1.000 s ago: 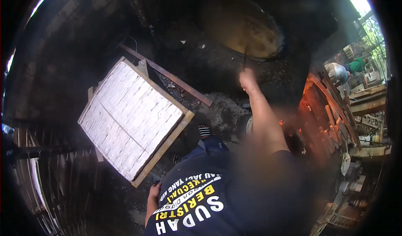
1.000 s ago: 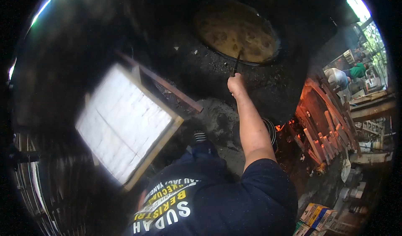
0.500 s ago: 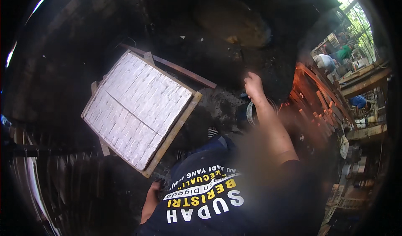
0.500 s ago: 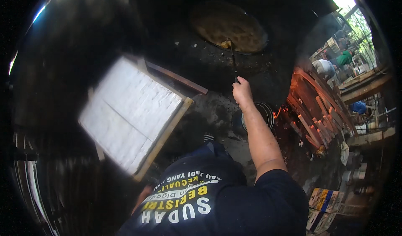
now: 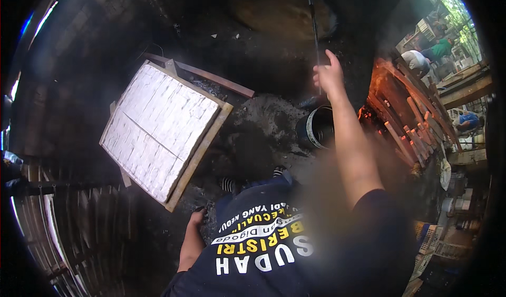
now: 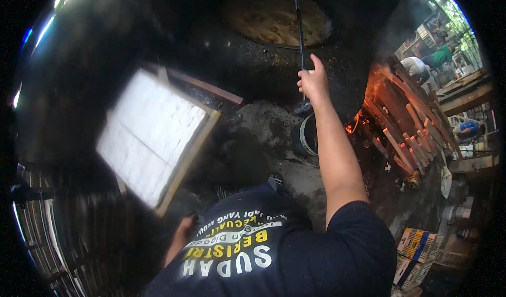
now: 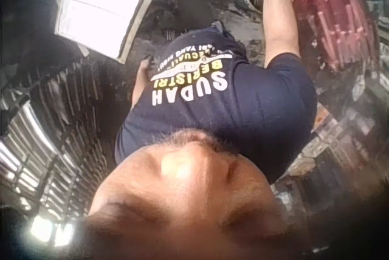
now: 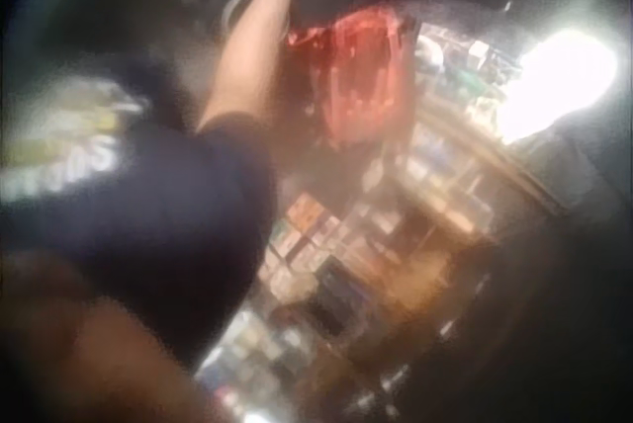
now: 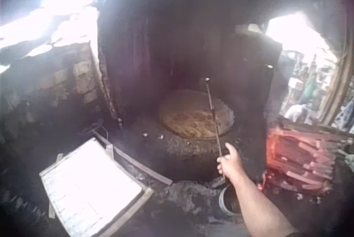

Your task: The person deep fries tofu in a large outdoor vat using a long-handled scoop and then transfers the cooked tofu into plastic crates by hand.

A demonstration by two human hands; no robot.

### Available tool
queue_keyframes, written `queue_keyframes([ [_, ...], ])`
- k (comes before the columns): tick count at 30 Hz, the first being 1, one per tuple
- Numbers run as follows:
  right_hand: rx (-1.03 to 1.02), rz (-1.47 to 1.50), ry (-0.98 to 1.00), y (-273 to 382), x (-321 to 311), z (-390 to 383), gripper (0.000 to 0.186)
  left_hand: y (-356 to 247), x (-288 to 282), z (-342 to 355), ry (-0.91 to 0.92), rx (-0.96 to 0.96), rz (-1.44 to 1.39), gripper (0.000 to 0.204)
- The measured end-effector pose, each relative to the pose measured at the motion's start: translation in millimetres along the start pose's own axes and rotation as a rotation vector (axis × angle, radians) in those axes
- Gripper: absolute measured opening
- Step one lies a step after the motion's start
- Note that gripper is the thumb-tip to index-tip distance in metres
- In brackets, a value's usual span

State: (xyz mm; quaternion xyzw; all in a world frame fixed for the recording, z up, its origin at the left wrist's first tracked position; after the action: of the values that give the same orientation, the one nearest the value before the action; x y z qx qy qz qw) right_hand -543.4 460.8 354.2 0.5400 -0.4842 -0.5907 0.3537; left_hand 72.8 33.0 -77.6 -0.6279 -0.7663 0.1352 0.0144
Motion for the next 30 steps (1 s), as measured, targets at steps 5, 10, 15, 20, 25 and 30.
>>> queue_keyframes([
  [5,-0.206,-0.445,-0.183,-114.5,-43.9,120.6,0.04,-35.4,60.1,-44.2,-0.057,0.128,0.119,0.06],
  [10,-0.27,-0.282,-0.126,-171.1,-70.3,114.1,0.03,-45.2,100.2,-71.3,-0.105,0.372,-0.072,0.057],
  [15,-0.157,-0.34,-0.026,-205.5,-134.7,102.5,0.031,-3.8,124.1,-59.6,0.002,0.219,0.122,0.05],
  [20,-0.317,-0.259,0.031,-277.3,-234.6,-5.3,0.035,56.4,113.5,-20.6,-0.064,0.242,-0.142,0.04],
  [25,-0.079,-0.389,0.094,-377.4,-365.1,-204.7,0.037,-33.3,144.3,-69.7,-0.035,0.185,0.078,0.045],
  [30,0.374,-0.503,0.0,-393.4,-381.1,-329.8,0.039,-135.8,152.8,-85.7,-0.035,0.346,0.427,0.049],
])
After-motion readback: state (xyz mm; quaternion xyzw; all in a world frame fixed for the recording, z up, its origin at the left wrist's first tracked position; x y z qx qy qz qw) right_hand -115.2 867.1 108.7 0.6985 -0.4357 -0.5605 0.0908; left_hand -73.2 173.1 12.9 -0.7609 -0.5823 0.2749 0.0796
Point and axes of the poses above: each hand's wrist, its own z-axis towards the middle knuckle, its own x-axis out of the palm, y = z × x, the point moved 7 cm from there along z, towards the middle knuckle, and after that the axes turned 2 degrees about -y, right-handed, at the moved point
